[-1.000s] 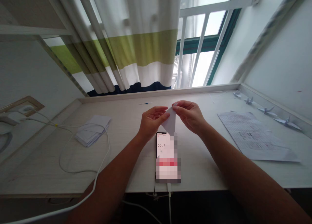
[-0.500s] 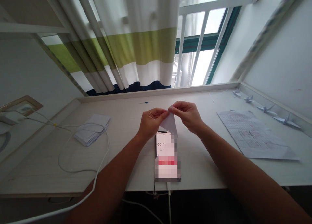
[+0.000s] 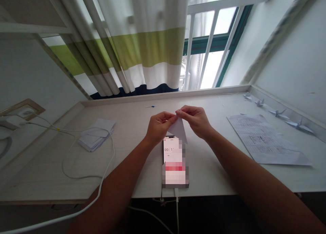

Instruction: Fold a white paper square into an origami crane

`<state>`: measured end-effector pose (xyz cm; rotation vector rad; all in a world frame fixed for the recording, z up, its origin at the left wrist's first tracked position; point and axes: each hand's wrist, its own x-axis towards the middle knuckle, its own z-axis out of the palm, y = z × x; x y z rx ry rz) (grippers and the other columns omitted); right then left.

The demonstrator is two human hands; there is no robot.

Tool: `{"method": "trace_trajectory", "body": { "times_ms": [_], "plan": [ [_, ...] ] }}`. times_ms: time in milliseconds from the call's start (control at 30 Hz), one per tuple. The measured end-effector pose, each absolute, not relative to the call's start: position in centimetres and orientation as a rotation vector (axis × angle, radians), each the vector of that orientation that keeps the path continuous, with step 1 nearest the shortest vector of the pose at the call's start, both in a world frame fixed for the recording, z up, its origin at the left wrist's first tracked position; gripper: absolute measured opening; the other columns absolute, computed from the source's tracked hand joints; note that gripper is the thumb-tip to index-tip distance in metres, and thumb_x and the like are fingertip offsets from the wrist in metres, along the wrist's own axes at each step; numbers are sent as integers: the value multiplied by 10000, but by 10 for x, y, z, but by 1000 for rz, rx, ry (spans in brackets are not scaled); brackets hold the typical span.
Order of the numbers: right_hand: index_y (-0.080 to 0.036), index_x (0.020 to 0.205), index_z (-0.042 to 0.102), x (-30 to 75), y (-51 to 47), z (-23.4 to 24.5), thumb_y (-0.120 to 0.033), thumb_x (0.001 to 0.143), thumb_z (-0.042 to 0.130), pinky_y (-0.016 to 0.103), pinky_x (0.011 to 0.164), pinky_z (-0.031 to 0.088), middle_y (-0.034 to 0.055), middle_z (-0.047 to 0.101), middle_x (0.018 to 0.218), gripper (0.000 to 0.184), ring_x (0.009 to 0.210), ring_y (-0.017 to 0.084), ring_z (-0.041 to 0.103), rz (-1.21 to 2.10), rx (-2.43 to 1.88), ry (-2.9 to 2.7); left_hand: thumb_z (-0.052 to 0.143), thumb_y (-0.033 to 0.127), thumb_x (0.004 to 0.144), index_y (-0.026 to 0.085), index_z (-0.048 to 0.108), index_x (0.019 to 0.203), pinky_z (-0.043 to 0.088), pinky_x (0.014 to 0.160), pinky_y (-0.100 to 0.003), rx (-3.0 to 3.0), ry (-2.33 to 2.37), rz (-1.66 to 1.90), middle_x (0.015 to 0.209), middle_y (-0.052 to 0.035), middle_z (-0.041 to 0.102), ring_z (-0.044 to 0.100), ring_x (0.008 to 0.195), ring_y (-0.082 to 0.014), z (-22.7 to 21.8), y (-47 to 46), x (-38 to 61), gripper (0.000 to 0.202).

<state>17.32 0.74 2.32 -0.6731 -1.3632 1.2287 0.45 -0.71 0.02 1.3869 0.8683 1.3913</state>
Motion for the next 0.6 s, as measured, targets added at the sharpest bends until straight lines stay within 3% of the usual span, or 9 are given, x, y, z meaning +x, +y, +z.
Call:
{"method": "trace_trajectory", "body": {
  "times_ms": [167,600],
  "plan": [
    [-208,728,774,173,7,21,-412,718,908,296,664,500,13,712,744,244,704,137,608,1274,-669,-1351,854,424,772,175,809,922,551,695,-289,1377,873,1399,834,-67,787,710,780,-182,-3,-5,5,294],
    [-223,762,784,173,8,21,-400,801,843,307,683,485,7,673,753,191,735,151,583,1179,-656,-1430,807,411,827,172,787,866,536,682,-279,1480,861,1347,817,-53,775,691,742,-165,-1,-6,2,243]
  ]
}}
